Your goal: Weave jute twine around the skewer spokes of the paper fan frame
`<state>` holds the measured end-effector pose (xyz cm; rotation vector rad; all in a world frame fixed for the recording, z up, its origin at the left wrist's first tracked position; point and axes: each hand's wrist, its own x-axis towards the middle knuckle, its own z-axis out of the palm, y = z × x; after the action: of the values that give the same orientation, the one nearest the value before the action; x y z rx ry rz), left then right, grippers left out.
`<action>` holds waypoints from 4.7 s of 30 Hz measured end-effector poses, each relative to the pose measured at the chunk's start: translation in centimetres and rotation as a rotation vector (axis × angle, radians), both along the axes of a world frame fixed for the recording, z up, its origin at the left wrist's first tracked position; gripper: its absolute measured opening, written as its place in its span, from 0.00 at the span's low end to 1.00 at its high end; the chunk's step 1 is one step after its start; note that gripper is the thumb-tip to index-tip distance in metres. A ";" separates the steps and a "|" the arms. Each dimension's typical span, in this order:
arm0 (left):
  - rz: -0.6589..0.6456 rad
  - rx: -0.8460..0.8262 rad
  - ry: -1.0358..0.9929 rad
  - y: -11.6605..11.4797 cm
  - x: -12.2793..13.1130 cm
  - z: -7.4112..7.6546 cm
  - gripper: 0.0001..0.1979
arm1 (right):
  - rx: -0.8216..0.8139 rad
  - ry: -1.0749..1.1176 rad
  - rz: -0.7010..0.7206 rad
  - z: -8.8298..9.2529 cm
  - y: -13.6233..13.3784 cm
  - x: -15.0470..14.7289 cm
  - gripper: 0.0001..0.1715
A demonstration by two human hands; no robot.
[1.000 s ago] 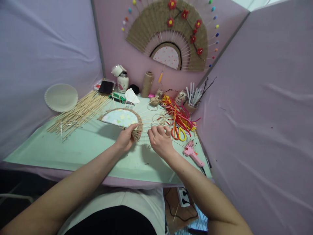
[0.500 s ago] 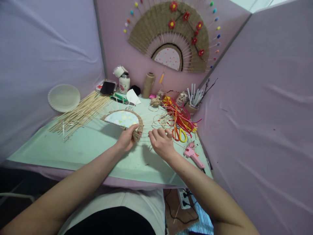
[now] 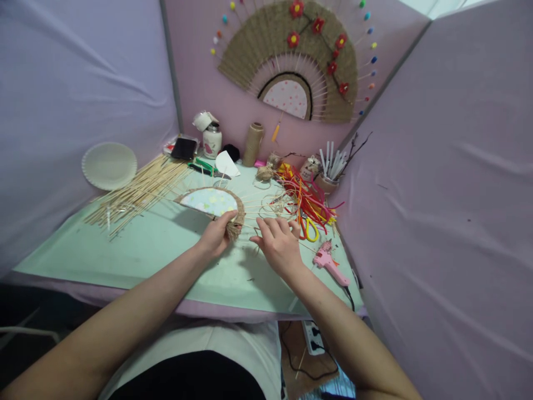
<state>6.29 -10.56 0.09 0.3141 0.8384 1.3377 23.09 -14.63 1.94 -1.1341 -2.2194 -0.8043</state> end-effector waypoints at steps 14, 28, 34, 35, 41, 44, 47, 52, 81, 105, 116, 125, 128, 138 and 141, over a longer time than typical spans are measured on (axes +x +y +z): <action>-0.320 0.068 -0.129 -0.4 -1.1 0.6 0.09 | -0.538 0.894 0.065 -4.4 -5.9 -2.4 0.18; -0.442 0.109 -0.019 -0.8 -1.1 0.8 0.06 | -0.874 1.910 0.157 -3.3 -4.7 -3.8 0.15; -0.434 0.125 0.016 -0.9 -0.8 0.6 0.07 | -0.824 2.090 0.149 -2.5 -4.4 -4.7 0.17; -0.432 0.127 0.022 -0.9 -0.8 0.5 0.06 | -0.817 2.117 0.158 -2.5 -4.3 -4.8 0.17; -0.418 0.127 0.047 -1.1 -0.4 0.6 0.03 | -0.792 2.253 0.194 -2.7 -4.0 -5.1 0.18; -0.415 0.123 0.056 -1.2 -0.1 0.7 0.02 | -0.746 2.300 0.176 -2.8 -3.8 -5.1 0.19; -0.410 0.138 0.053 -1.2 0.0 0.6 0.02 | -0.719 2.303 0.166 -2.9 -3.7 -5.1 0.20; -0.399 0.148 0.062 -1.1 0.0 0.1 0.03 | -0.649 2.229 0.140 -3.3 -3.6 -5.2 0.23; -0.334 0.070 0.034 -0.4 -0.2 0.3 0.03 | -0.764 2.006 0.071 -5.1 -3.6 -5.4 0.30; -0.412 0.000 -0.041 -0.1 -1.0 0.3 0.08 | -0.846 2.005 0.240 -4.9 -3.7 -4.4 0.16; -0.482 -0.031 0.016 -0.3 -1.1 0.9 0.08 | -1.120 2.107 0.609 -3.8 -3.5 -4.6 0.17; -0.557 -0.052 0.069 -0.4 -1.3 0.8 0.09 | -1.130 1.895 0.433 -4.2 -4.0 -4.1 0.16; -0.525 -0.010 0.094 -0.1 -1.6 0.8 0.06 | -1.286 1.527 0.206 -3.6 -4.5 -2.5 0.13; -0.558 0.081 0.142 0.0 -2.4 1.0 0.04 | -0.772 0.862 -0.046 3.2 -10.3 6.8 0.05; -0.590 0.041 0.165 -0.2 -2.1 0.9 0.05 | -0.499 0.870 0.038 4.3 -10.5 6.0 0.03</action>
<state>4.15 -10.78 0.94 0.6553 0.7739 0.7846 29.06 -25.16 6.20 -1.3149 -1.6850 0.2806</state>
